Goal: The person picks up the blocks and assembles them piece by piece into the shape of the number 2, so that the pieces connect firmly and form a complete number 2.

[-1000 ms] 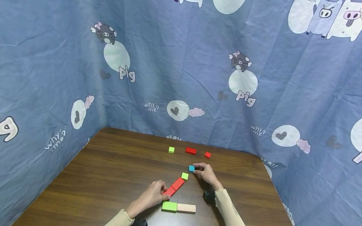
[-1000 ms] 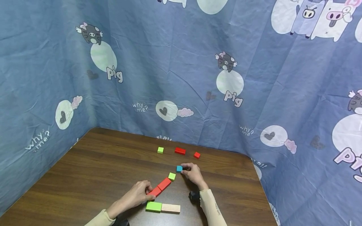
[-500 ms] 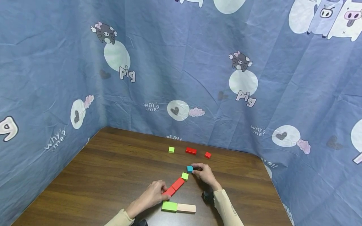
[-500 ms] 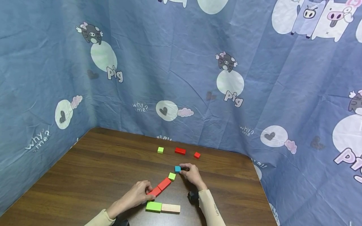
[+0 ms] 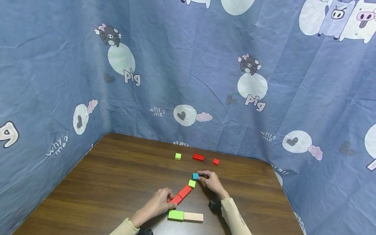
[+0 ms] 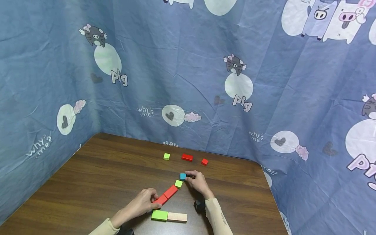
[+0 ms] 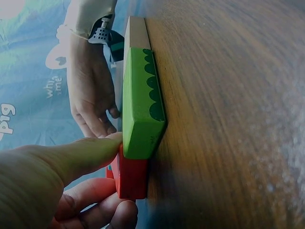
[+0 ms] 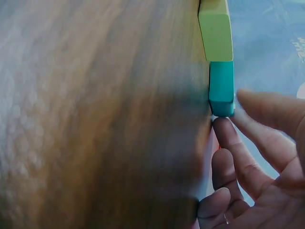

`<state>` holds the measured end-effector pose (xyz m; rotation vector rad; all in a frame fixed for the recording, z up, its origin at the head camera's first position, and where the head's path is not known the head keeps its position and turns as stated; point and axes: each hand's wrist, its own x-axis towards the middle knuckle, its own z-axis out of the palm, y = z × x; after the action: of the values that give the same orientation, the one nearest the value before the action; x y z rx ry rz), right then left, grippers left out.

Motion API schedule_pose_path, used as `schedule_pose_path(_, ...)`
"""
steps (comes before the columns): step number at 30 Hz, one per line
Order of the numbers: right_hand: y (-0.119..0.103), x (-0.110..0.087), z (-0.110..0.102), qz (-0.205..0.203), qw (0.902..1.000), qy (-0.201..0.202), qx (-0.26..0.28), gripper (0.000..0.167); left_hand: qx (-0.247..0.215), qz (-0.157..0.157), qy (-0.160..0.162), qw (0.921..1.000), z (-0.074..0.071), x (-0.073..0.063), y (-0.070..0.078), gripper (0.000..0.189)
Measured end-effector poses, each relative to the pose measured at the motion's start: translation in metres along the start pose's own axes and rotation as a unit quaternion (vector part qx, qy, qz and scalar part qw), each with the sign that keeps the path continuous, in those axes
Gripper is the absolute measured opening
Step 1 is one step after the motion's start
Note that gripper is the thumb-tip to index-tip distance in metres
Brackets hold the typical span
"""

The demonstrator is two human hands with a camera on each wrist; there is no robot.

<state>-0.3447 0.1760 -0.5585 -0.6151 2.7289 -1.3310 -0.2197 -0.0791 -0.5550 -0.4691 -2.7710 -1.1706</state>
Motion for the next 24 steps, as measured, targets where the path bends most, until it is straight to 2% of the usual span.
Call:
schedule_pose_path(8, 0.0023, 0.002, 0.0027, 0.0, 1.0, 0.004, -0.002, 0.025, -0.003, -0.001, -0.002, 1.0, 0.0001, -0.0003, 0.0005, 0.025)
schedule_pose_path(24, -0.0001, 0.002, 0.0045, -0.011, 0.9999, -0.012, 0.005, 0.024, -0.003, -0.009, -0.003, 1.0, 0.0, -0.0001, 0.0014, 0.026)
